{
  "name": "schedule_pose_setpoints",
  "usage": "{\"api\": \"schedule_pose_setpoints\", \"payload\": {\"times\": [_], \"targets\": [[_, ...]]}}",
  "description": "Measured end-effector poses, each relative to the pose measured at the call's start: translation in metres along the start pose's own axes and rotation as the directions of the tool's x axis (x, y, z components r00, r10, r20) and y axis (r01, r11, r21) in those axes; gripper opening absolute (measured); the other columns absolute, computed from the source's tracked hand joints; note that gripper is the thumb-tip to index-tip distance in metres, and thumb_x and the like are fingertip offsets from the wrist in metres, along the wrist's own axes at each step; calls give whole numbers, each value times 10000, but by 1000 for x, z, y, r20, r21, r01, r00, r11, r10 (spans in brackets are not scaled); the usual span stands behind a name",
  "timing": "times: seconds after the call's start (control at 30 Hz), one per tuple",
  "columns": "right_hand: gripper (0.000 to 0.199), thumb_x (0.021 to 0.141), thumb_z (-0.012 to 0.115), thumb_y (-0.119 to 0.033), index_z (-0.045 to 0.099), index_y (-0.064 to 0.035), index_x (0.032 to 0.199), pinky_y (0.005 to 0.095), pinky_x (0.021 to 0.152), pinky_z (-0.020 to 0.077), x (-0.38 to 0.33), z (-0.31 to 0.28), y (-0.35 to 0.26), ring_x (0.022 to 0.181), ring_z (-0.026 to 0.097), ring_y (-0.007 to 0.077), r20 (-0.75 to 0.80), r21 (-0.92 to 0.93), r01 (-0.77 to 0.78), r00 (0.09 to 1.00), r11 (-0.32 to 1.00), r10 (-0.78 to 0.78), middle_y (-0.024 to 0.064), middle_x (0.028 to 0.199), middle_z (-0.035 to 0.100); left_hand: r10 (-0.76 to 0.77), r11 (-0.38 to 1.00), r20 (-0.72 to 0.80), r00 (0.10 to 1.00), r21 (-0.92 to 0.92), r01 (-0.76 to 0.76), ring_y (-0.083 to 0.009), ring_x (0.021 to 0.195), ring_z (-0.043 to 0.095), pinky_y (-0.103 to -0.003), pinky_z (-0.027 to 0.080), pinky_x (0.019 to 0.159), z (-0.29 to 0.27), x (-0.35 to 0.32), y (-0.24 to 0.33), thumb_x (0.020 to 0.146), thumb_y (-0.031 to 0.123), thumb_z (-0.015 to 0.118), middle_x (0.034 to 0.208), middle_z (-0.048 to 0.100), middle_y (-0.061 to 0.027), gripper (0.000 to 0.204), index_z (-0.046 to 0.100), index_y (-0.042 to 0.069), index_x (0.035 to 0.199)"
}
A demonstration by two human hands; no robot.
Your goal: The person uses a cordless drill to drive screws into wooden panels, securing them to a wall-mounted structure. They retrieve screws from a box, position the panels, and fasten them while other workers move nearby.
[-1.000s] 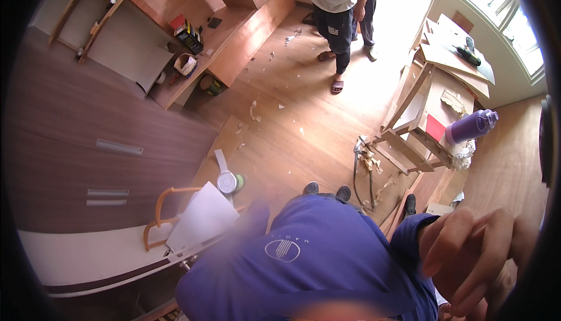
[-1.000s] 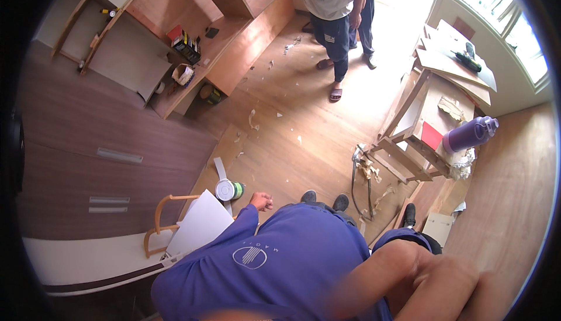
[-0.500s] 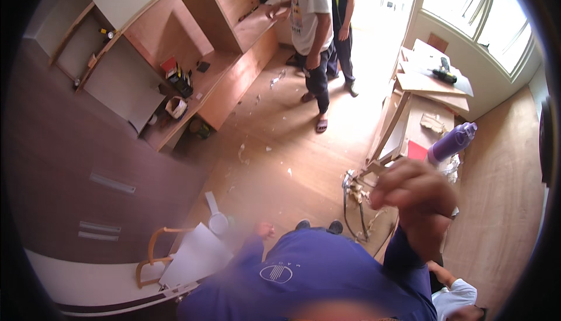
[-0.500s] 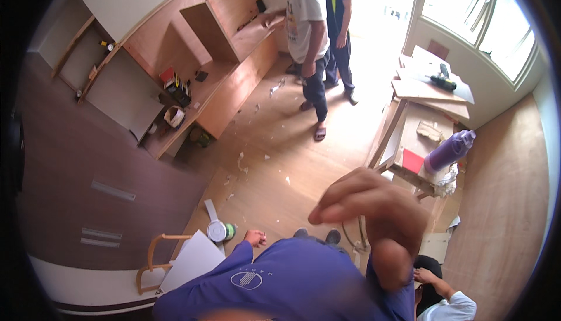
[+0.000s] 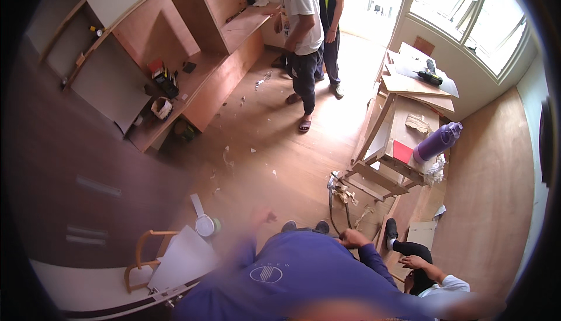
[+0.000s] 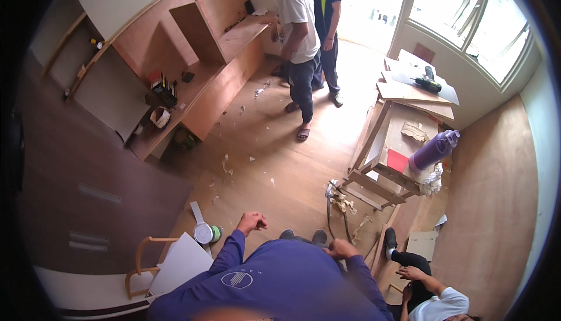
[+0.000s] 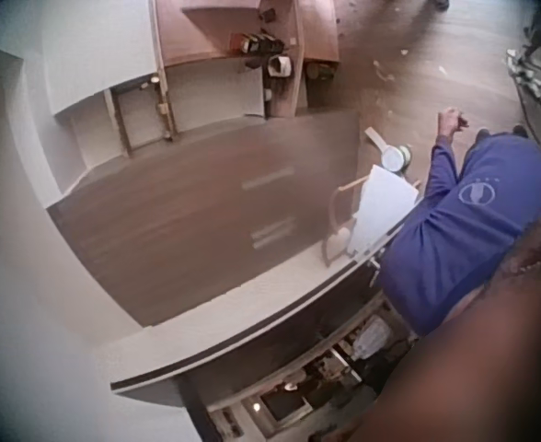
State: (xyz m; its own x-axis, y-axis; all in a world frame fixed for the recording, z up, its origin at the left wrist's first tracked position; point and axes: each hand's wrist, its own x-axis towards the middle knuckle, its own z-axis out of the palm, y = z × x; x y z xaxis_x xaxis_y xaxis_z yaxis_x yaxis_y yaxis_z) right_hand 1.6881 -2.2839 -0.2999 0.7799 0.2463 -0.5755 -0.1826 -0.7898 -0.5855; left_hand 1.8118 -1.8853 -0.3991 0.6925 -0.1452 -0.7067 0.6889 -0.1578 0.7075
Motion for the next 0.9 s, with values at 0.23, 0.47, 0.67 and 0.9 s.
{"api": "schedule_pose_setpoints", "payload": {"times": [0.23,0.47,0.67,0.9], "targets": [[226,1024,581,-118,596,36,860,331,682,520,-24,5,16,718,622,165,-269,538,46,956,842,119,96,717,626,185,981,197,963,-95,-169,-193,652,681,-302,544,607,57,-48,118,863,38,479,811,701,-130,229,668,-8,984],[183,967,628,-119,747,-31,1074,369,821,558,-88,-87,-79,929,718,272,-149,371,86,988,925,-32,121,1055,747,364,861,635,681,50,-506,-114,692,505,-260,436,661,122,-157,247,820,125,542,807,600,-24,259,702,-27,957],[241,1034,581,-155,729,12,1126,395,828,528,-181,-200,-193,974,676,328,-278,393,919,148,29,-949,223,1131,669,310,588,798,-517,-588,-555,-225,544,478,-364,339,491,130,-286,327,926,80,633,719,517,-91,360,685,-84,1241],[253,1071,491,-172,632,-4,945,460,684,454,-201,-208,-262,807,604,385,-137,388,907,-118,-163,-984,201,907,556,368,265,772,-518,-621,-738,-222,531,479,-366,358,476,145,-325,346,972,58,588,710,489,-106,145,672,-59,957]]}}
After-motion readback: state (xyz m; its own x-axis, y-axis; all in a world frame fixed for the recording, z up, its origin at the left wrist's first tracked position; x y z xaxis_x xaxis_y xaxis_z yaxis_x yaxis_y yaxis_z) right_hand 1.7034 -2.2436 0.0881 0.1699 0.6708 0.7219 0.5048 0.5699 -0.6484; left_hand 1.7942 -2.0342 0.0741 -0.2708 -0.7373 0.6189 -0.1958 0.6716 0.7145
